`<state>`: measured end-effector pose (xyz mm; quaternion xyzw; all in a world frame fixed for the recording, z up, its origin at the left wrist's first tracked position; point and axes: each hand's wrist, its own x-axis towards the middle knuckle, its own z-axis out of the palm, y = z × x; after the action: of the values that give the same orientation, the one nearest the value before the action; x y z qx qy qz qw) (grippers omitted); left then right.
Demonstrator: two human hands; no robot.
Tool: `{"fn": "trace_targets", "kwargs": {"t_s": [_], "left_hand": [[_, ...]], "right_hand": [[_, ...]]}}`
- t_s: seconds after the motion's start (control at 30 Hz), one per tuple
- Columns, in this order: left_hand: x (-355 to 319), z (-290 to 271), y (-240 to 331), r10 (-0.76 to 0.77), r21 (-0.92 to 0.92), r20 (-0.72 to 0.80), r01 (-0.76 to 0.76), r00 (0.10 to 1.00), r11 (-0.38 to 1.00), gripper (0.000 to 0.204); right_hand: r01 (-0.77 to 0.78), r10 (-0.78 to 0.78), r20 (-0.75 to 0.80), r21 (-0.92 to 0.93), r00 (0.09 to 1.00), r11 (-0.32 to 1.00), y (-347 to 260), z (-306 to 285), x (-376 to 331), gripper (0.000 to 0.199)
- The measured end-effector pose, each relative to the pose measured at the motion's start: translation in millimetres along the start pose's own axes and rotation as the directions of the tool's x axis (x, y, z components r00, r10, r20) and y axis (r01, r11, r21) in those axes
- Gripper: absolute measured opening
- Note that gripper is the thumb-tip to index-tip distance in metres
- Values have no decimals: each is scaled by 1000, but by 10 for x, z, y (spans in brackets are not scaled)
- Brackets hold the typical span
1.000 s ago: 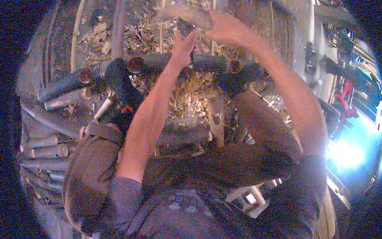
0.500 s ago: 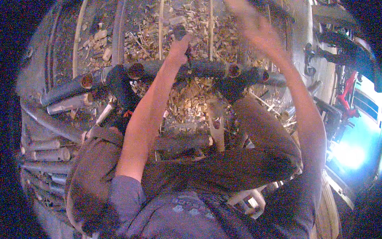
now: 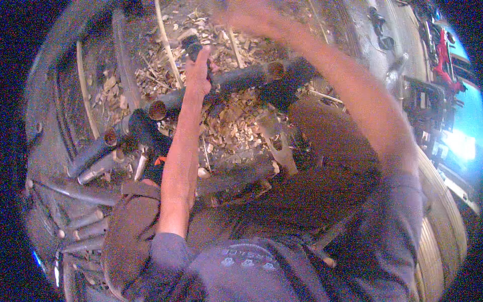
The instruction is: The person sits on the floor and assembles bamboo poles into a frame structure. They repeatedly pick up bamboo pieces, align them, and fit them into joints, occasionally adjusting the frame and handling multiple poles.
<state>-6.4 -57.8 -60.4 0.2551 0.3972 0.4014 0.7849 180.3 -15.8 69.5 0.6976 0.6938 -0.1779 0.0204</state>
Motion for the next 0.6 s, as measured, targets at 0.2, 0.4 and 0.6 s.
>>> {"fn": "trace_targets", "kwargs": {"t_s": [0.2,0.4,0.6], "left_hand": [[-43,-105,71,-159,-274,-111,124,981,954,23],[-397,188,547,550,249,-125,-511,826,823,32],[-145,500,1161,449,419,233,-506,862,754,42]], "right_hand": [[-22,31,-211,48,977,999,-380,-292,-727,65],[-307,366,-336,218,868,927,808,-1016,-1981,58],[-626,441,-613,-116,656,771,1599,259,-3736,54]]}}
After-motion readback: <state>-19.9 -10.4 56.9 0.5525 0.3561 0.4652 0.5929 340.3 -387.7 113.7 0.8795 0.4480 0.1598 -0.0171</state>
